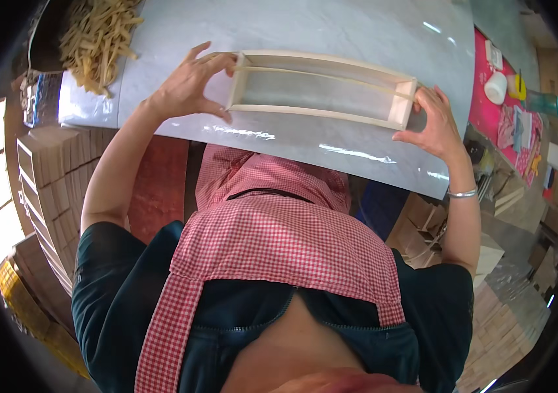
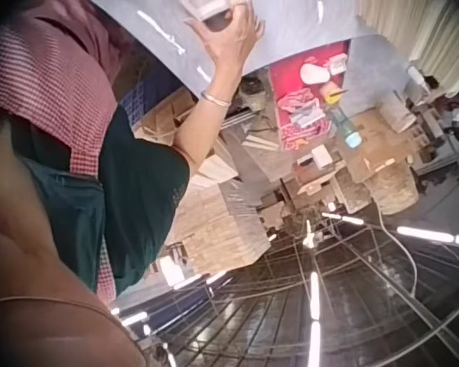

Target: The person is assembling wooden frames by applying glue to the edges and securing them with an industrial nail gun.

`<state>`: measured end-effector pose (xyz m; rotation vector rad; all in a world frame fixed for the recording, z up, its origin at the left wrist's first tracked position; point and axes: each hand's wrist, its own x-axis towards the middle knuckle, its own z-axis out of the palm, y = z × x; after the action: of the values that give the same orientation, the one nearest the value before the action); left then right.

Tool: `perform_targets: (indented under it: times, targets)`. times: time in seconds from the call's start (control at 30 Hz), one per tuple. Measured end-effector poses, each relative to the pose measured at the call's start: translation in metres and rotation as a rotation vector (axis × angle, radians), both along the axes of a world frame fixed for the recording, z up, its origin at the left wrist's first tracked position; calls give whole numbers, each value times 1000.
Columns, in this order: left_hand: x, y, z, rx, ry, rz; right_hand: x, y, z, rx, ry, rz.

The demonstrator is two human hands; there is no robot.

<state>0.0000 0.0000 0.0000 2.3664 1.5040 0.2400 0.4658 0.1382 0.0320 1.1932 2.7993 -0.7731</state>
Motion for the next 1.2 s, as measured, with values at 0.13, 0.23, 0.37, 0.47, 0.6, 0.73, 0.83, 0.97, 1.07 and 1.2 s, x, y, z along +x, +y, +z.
perform_targets:
  times: [0.13,0.23,0.37,0.47,0.6,0.73,0.83,0.97,1.07,1.2]
  targets:
    - [16,-4,-11,76,-131,29,9,-6,-9,172,131,69]
    - [14,-28,-18,119,-197,79,9,-35,-31,233,275,57]
    - [27,-43,-40,249,-270,131,12,-49,-61,346,431,27]
    - [33,-51,-50,393,-241,141,13,-60,-70,419,514,-36]
    - [21,-49,-39,355,-127,122,-1,-57,-53,355,508,34]
    - [12,-44,-43,276,-228,139,14,-47,-41,-5,704,-161]
    - [14,-39,-44,183,-338,171,18,-40,-47,-370,927,-364]
    - [28,-37,-42,161,-120,277,2,-33,-67,283,335,-224]
    - [26,-36,-40,244,-82,225,-4,-32,-68,285,413,-233]
    - [18,-31,-25,185,-130,234,-5,-37,-58,230,543,-310]
